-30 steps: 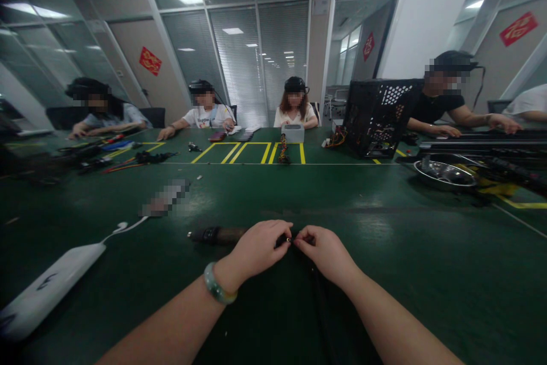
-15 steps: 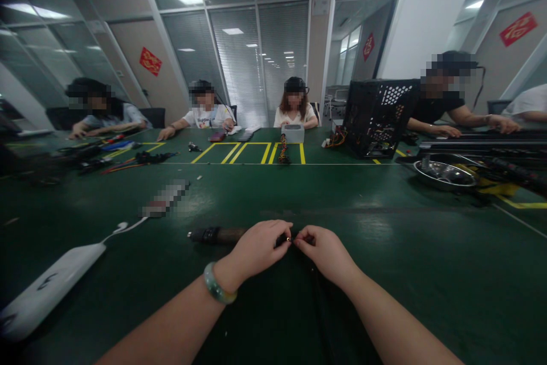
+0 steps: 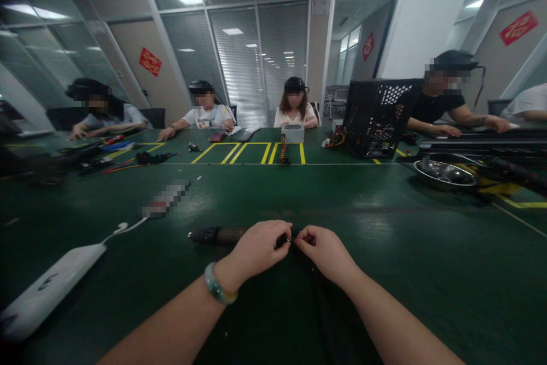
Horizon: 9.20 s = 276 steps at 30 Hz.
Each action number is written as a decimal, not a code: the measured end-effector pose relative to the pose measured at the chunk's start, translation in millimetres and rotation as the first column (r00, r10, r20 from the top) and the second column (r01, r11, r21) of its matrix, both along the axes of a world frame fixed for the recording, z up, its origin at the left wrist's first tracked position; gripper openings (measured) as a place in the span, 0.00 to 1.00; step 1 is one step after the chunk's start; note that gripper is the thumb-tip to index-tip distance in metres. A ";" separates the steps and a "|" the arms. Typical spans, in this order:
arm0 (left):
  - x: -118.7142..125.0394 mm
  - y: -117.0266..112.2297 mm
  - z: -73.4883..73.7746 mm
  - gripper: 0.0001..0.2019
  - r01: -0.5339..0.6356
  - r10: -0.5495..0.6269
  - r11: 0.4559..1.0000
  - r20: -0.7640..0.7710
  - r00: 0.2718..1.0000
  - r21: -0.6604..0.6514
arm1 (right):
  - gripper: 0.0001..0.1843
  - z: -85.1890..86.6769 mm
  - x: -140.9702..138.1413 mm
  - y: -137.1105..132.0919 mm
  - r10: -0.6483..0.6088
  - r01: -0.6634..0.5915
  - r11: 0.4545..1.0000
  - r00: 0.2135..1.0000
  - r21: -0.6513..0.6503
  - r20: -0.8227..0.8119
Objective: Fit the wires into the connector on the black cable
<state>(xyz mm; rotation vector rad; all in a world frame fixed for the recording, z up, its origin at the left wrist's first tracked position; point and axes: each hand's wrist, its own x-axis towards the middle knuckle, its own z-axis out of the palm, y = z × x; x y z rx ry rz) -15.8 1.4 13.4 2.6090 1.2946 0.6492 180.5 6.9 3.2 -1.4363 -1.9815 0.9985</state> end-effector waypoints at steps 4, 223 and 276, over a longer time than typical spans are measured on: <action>-0.6 -0.3 0.8 0.04 -0.004 0.003 1.000 -0.007 1.000 -0.014 | 0.10 -0.6 0.9 0.1 0.006 -0.006 1.000 1.000 -0.009 -0.003; 3.8 7.2 -0.3 0.04 -0.108 0.105 0.994 -0.110 0.988 -0.021 | 0.07 -17.7 -0.2 24.9 0.033 -0.030 0.998 0.997 0.050 -0.074; -0.5 4.4 -2.7 0.07 -0.003 0.015 0.997 -0.161 0.987 0.074 | 0.07 -10.7 -1.5 14.0 0.028 -0.027 0.998 0.999 0.057 -0.019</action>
